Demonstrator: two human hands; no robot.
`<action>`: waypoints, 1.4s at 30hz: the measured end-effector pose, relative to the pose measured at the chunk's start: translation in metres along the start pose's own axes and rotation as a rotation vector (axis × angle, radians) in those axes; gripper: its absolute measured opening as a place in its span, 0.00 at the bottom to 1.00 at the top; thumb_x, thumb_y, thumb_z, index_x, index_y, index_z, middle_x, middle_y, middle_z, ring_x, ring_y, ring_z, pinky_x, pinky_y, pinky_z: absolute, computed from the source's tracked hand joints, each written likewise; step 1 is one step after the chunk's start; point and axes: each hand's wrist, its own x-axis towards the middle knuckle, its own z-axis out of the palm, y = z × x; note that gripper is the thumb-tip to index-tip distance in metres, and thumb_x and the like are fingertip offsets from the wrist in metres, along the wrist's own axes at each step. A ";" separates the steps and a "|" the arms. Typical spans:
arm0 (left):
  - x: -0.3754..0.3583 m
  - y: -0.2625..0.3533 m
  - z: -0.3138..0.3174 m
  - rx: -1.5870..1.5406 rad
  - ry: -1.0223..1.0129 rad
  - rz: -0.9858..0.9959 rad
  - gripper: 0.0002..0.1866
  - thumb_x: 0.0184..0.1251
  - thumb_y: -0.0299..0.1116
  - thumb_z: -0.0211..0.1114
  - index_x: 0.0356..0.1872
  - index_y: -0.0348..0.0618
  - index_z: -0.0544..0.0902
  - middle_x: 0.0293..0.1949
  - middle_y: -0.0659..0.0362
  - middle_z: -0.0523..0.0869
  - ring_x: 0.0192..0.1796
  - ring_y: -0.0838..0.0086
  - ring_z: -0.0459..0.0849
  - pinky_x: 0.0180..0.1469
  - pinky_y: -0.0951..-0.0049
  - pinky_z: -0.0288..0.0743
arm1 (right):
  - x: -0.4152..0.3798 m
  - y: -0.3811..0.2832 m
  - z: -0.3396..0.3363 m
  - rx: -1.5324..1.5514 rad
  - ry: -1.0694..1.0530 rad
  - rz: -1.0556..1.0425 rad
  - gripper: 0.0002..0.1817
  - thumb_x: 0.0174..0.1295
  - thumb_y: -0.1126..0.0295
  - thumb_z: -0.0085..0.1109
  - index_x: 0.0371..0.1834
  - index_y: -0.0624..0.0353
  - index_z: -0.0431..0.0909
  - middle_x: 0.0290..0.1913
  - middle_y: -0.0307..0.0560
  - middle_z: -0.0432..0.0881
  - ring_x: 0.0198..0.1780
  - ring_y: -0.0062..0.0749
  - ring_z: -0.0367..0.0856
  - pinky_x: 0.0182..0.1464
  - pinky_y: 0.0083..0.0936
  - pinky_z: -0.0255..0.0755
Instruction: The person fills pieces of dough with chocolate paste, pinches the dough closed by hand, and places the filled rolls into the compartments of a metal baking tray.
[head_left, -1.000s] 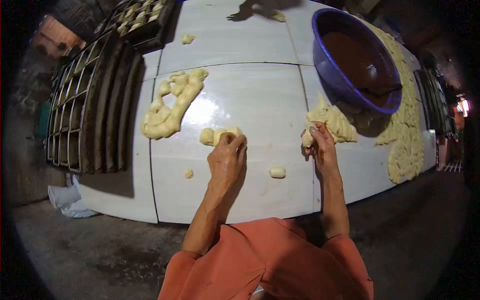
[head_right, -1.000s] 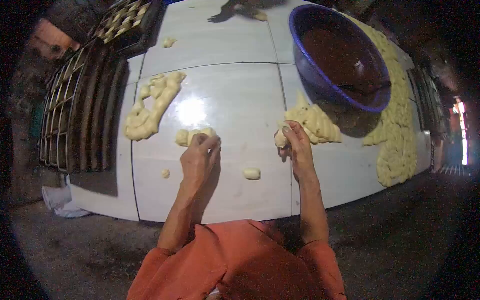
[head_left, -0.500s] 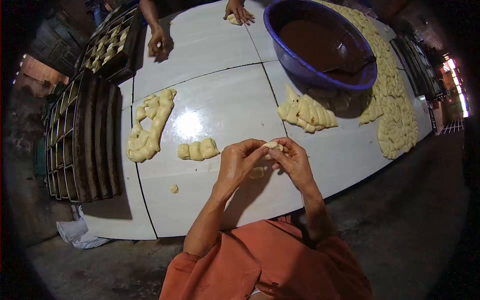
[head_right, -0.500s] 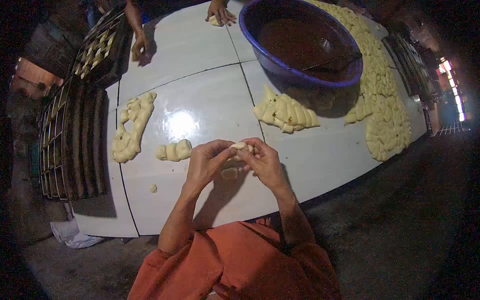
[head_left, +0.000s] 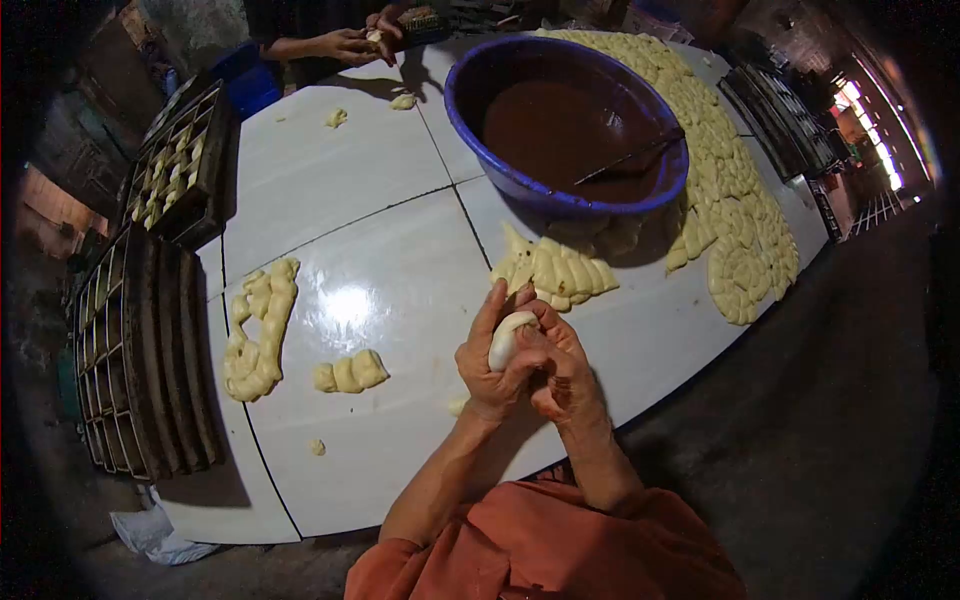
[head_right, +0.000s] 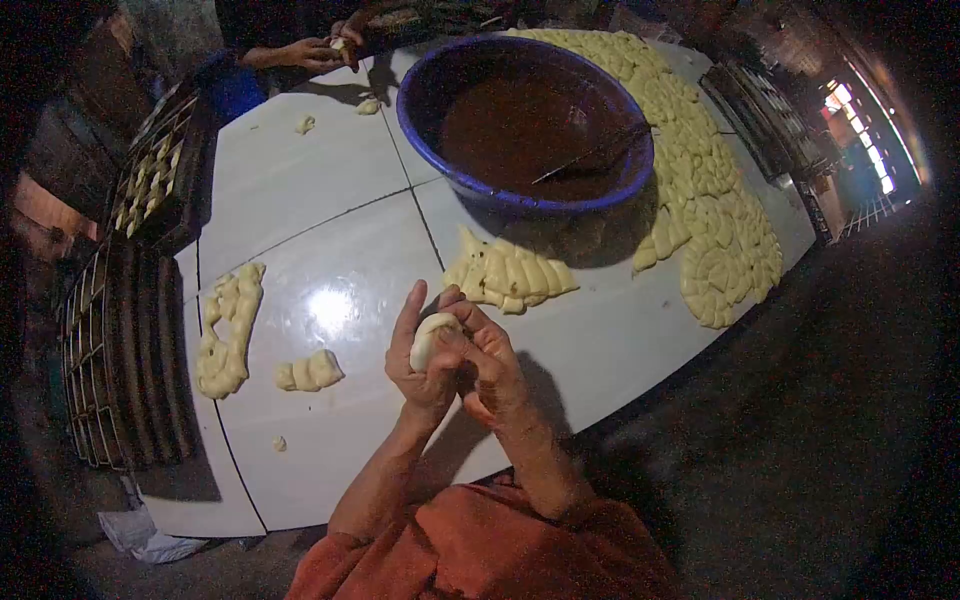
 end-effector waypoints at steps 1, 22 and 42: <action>0.003 -0.001 0.006 -0.053 0.032 -0.016 0.48 0.61 0.47 0.75 0.74 0.33 0.59 0.60 0.41 0.81 0.61 0.59 0.82 0.60 0.68 0.77 | 0.007 -0.005 -0.007 -0.004 -0.030 0.014 0.14 0.64 0.72 0.65 0.51 0.60 0.76 0.44 0.39 0.81 0.46 0.23 0.81 0.52 0.21 0.76; 0.018 0.011 -0.052 0.160 -0.163 -0.845 0.22 0.74 0.39 0.64 0.61 0.34 0.78 0.52 0.51 0.86 0.51 0.70 0.85 0.54 0.70 0.79 | 0.174 -0.173 -0.041 -1.178 -0.070 0.011 0.12 0.66 0.58 0.63 0.37 0.55 0.79 0.31 0.36 0.80 0.33 0.18 0.80 0.37 0.20 0.74; -0.025 0.015 -0.120 -0.405 0.414 -0.877 0.12 0.73 0.37 0.63 0.48 0.38 0.83 0.41 0.57 0.87 0.41 0.77 0.86 0.45 0.77 0.80 | 0.032 0.045 0.004 -0.508 -0.141 0.164 0.27 0.54 0.78 0.61 0.60 0.62 0.69 0.51 0.44 0.80 0.52 0.27 0.79 0.58 0.26 0.73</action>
